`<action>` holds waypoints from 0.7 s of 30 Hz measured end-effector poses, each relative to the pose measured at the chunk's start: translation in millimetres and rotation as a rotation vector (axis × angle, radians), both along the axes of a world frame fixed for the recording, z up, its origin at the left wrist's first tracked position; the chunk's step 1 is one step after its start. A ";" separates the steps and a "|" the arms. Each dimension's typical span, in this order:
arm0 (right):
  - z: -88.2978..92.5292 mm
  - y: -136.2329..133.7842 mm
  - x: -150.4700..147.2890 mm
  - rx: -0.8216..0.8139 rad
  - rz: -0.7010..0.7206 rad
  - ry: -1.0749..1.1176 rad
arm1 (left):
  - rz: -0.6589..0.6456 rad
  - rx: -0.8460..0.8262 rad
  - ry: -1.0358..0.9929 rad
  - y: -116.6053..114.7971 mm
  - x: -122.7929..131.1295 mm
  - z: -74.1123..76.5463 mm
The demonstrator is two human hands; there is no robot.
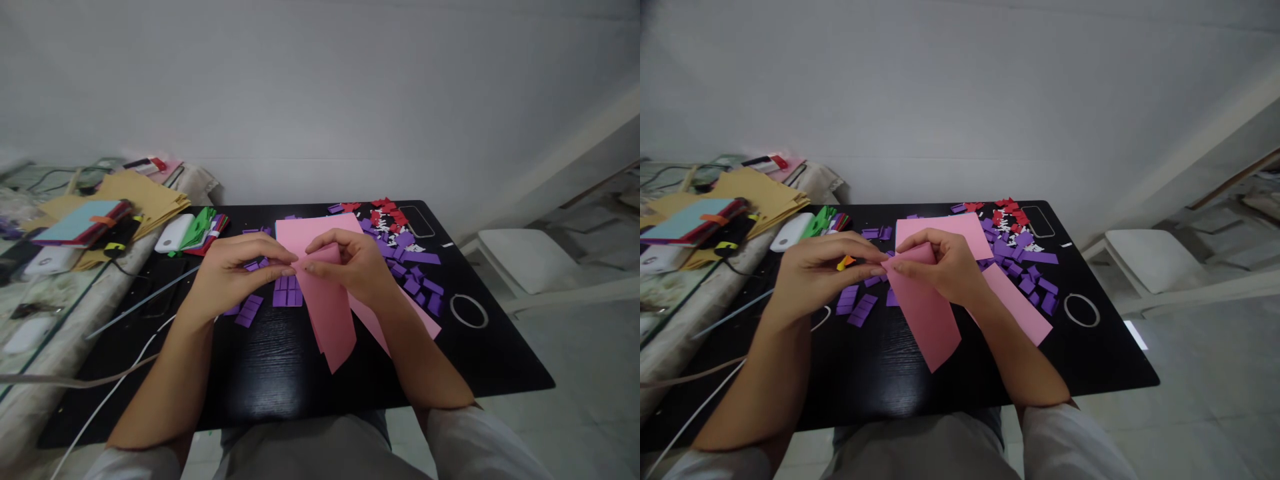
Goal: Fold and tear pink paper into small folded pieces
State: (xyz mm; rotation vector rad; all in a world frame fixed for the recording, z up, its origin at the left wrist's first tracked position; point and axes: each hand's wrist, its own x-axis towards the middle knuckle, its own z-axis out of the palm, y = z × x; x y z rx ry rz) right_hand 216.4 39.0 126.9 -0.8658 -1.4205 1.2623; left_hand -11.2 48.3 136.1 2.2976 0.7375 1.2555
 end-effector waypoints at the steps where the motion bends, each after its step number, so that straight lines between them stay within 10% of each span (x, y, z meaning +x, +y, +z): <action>1: 0.1 0.0 0.2 0.002 -0.002 -0.004 | 0.006 0.007 -0.001 -0.2 0.3 0.2; 21: -0.7 0.1 -1.4 -0.005 0.002 -0.010 | 0.006 0.008 0.014 -1.9 0.3 2.2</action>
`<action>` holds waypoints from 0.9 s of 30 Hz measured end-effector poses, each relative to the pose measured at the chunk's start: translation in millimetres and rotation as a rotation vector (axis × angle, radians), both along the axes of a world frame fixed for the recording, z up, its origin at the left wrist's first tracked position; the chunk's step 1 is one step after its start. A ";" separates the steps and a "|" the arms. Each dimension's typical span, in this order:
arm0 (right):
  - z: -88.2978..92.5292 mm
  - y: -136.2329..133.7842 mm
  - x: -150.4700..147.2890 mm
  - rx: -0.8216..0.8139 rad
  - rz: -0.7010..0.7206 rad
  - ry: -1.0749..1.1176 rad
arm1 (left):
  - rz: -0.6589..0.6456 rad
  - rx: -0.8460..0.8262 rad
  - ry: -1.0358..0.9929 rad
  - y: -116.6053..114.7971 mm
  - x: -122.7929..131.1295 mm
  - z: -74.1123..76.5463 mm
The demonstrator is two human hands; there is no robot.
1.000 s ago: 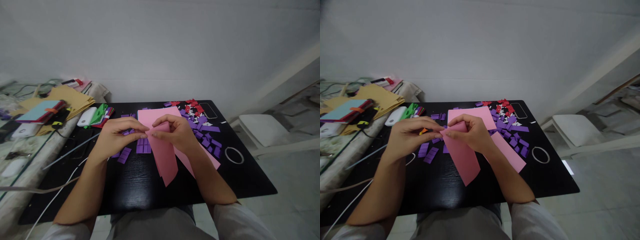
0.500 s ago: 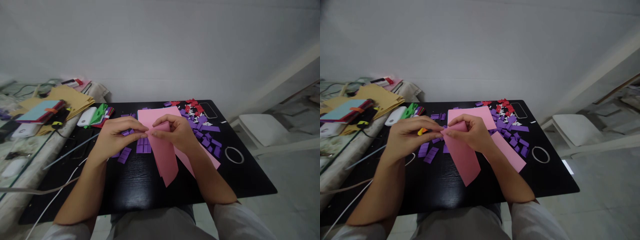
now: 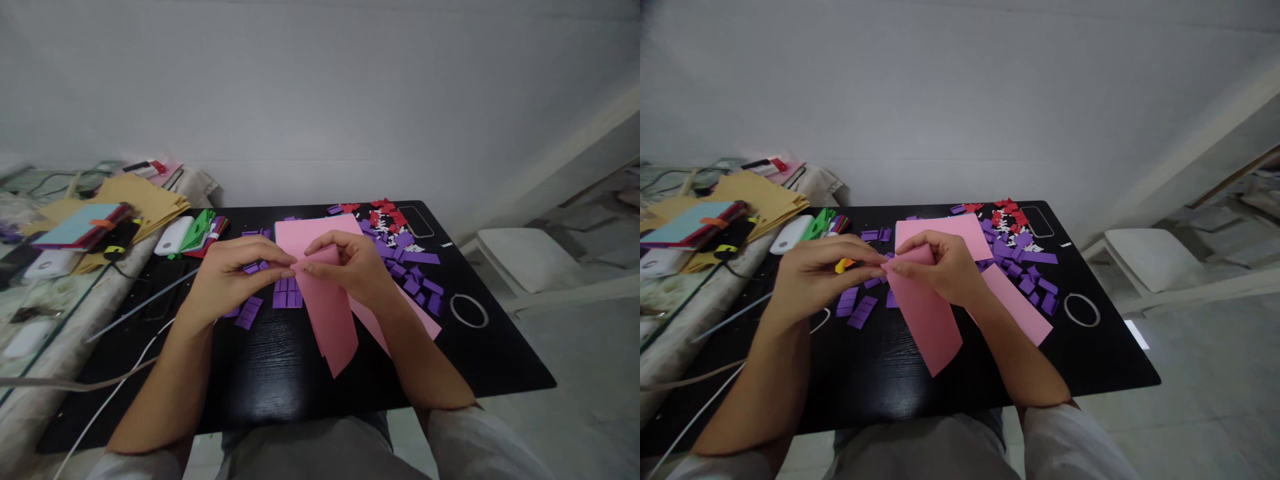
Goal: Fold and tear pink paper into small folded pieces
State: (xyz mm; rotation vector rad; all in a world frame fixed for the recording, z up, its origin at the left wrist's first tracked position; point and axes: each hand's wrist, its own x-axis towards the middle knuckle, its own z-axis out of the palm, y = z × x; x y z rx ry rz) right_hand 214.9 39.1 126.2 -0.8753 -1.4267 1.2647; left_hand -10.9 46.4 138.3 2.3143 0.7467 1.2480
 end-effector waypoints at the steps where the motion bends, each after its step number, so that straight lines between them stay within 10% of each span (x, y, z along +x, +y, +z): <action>1: 0.0 0.1 0.0 0.002 0.003 0.005 | -0.001 0.000 0.000 0.2 -0.1 -0.3; 14: -3.3 2.1 -0.9 0.004 -0.025 0.019 | 0.030 -0.239 0.024 -2.1 8.0 -4.6; 27: 3.9 5.7 16.8 -0.067 -0.139 0.060 | 0.123 -0.112 -0.009 0.5 5.9 -6.3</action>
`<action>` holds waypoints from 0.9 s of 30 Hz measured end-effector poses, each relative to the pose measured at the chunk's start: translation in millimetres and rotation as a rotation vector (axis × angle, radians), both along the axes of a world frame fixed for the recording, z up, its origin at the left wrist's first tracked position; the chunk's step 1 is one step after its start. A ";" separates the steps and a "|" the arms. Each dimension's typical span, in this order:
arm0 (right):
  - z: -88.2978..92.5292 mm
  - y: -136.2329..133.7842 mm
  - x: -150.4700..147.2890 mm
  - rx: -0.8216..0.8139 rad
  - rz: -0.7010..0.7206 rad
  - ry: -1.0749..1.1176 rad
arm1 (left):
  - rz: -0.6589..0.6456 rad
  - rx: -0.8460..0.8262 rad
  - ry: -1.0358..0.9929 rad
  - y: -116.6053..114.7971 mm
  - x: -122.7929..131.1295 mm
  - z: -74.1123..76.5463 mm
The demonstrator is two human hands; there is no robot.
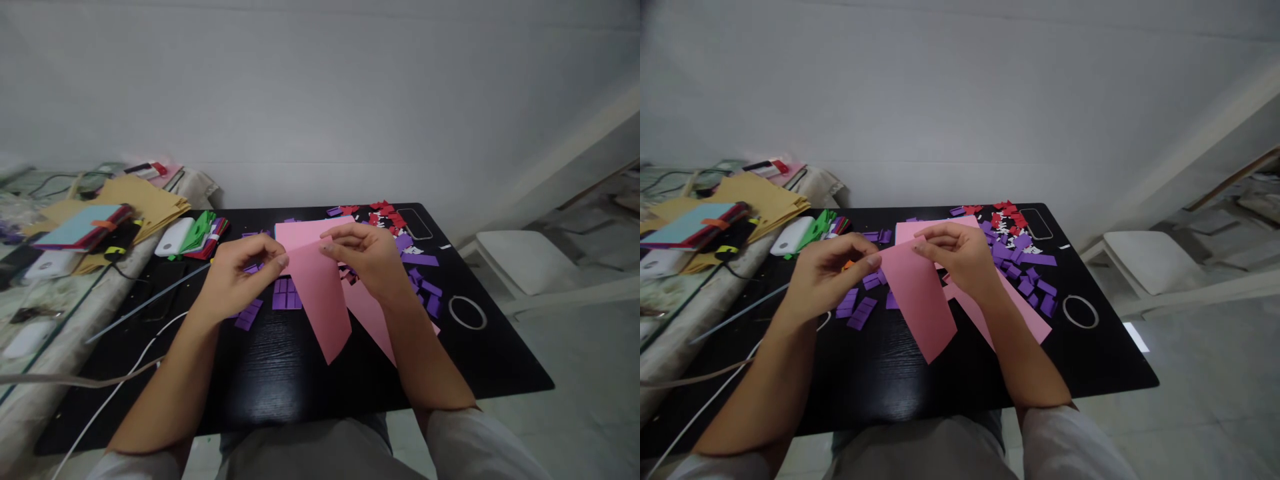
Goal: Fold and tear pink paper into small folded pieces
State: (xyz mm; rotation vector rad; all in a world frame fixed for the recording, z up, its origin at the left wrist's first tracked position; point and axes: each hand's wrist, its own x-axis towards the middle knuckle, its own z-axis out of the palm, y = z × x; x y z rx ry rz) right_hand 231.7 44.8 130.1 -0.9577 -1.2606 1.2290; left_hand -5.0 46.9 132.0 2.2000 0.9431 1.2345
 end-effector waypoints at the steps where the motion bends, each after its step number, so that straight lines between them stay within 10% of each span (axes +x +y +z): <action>1: -0.9 0.7 0.1 0.001 -0.004 0.006 | 0.005 0.011 0.002 0.2 0.3 0.1; 27: -6.8 7.8 -3.4 -0.036 0.127 -0.041 | 0.084 -0.048 -0.087 3.6 -0.7 -2.4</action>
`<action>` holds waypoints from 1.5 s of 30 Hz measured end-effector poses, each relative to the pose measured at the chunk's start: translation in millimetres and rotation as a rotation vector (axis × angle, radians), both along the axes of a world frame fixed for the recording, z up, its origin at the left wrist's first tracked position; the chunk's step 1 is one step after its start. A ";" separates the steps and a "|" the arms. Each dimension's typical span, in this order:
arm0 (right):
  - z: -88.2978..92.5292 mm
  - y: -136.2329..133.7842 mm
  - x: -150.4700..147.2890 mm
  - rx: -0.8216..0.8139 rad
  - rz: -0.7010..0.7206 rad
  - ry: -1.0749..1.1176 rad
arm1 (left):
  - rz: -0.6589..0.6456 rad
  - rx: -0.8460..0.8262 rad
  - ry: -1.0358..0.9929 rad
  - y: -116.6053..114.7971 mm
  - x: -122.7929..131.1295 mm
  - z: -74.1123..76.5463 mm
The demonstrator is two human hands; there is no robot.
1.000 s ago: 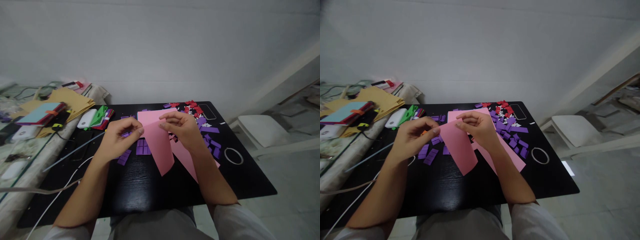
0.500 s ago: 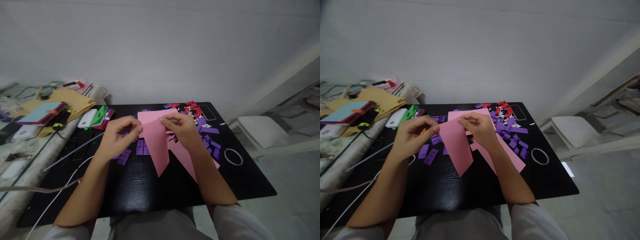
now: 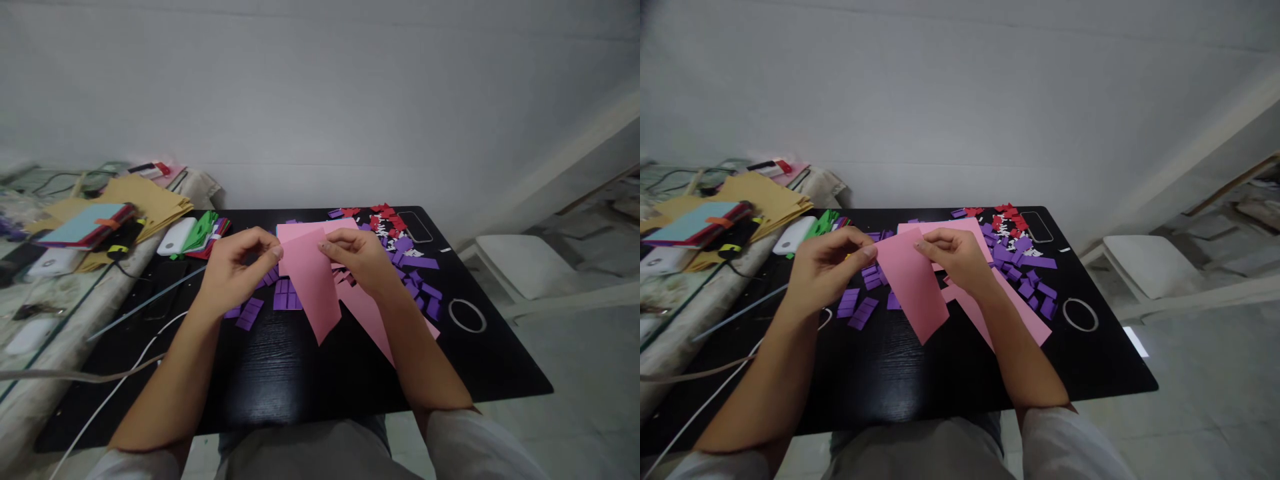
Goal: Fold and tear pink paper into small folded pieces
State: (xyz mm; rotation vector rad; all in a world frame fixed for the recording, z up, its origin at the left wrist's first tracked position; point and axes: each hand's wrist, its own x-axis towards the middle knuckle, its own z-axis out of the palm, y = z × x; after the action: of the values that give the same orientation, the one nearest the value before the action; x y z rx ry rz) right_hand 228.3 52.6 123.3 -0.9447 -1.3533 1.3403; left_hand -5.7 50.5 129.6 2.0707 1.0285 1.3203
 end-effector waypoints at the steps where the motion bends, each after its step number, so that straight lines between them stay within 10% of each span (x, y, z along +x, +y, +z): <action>1: 0.6 -0.3 -0.1 0.015 -0.020 -0.027 | -0.001 -0.001 0.001 0.3 -0.6 -0.3; 13: -10.5 -1.7 -8.2 0.103 0.028 -0.219 | -0.014 -0.117 0.177 -4.8 5.0 5.6; 33: -55.3 -55.4 27.1 -0.188 0.196 -0.360 | 0.201 -0.545 -0.189 -50.5 -3.4 -55.6; 45: -109.4 -90.8 59.3 -0.282 0.148 -0.554 | 0.309 -0.780 -0.059 -106.5 -33.0 -115.2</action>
State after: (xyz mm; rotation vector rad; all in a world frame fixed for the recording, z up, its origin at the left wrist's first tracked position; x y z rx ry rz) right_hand 287.6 -38.1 13.9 -1.5119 -1.6964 1.4679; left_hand -38.7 -55.9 14.4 1.3151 1.5678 0.8812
